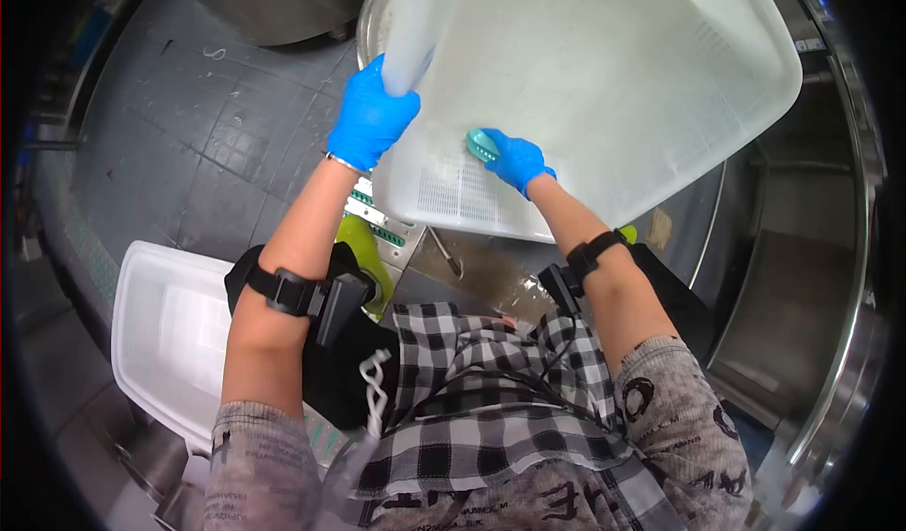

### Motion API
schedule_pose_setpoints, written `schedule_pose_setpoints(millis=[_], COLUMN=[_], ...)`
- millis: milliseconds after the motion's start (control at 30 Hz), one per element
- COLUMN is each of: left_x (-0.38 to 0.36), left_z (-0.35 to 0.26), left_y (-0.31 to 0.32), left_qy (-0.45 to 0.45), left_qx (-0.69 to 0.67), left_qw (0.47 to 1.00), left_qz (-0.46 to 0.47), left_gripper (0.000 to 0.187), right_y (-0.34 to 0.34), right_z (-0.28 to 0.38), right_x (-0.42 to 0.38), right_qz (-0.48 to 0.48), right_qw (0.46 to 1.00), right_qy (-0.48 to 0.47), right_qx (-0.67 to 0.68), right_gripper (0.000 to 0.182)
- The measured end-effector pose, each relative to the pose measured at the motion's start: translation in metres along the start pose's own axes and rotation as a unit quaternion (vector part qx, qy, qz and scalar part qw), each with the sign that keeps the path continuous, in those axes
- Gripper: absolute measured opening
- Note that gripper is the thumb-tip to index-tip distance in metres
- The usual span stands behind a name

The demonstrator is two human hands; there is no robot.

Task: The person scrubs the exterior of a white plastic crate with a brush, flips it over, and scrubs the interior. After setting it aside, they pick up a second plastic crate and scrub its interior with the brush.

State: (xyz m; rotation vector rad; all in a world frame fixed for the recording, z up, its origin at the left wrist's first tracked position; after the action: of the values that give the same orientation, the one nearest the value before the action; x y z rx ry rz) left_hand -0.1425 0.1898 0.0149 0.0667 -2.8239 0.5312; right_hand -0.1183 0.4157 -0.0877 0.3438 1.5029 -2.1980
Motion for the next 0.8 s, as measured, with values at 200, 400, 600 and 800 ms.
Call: schedule_pose_setpoints(millis=[200,400,600,800], left_x=[-0.005,-0.008,-0.001,-0.004], left_z=[-0.019,-0.018,-0.018,-0.015], left_y=[0.008,0.027,0.024,0.025], left_qy=[0.026,0.019,0.019,0.031], left_qx=[-0.013,-0.033,-0.033,-0.03], left_qw=[0.999,0.999,0.999,0.999], left_qz=[-0.032,-0.001,-0.023,-0.02], left_gripper=[0.032,0.033,0.033,0.032], right_y=[0.009,-0.02,0.019,-0.007], right_z=[-0.005,0.01,0.036,0.032], right_x=[-0.051,0.015,-0.056,0.025], right_qz=[0.079,0.033,0.121,0.017], right_qw=[0.993,0.996,0.983,1.0], right_qy=[-0.023,-0.032,-0.116,-0.004], right_qx=[0.086,0.07,0.072,0.012], right_gripper=[0.057,0.051,0.061,0.052])
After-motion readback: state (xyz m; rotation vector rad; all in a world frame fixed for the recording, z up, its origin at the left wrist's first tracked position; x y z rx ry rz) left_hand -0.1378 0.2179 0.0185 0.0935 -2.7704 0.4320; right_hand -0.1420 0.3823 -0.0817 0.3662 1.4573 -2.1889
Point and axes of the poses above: each hand's wrist, its own x-axis towards the middle knuckle, its own y-axis out of the palm, z = x × y, the point moved 1 cm from there along x, towards the middle knuckle, and after that the axes turned 3 degrees about y, right-handed, at the moved point
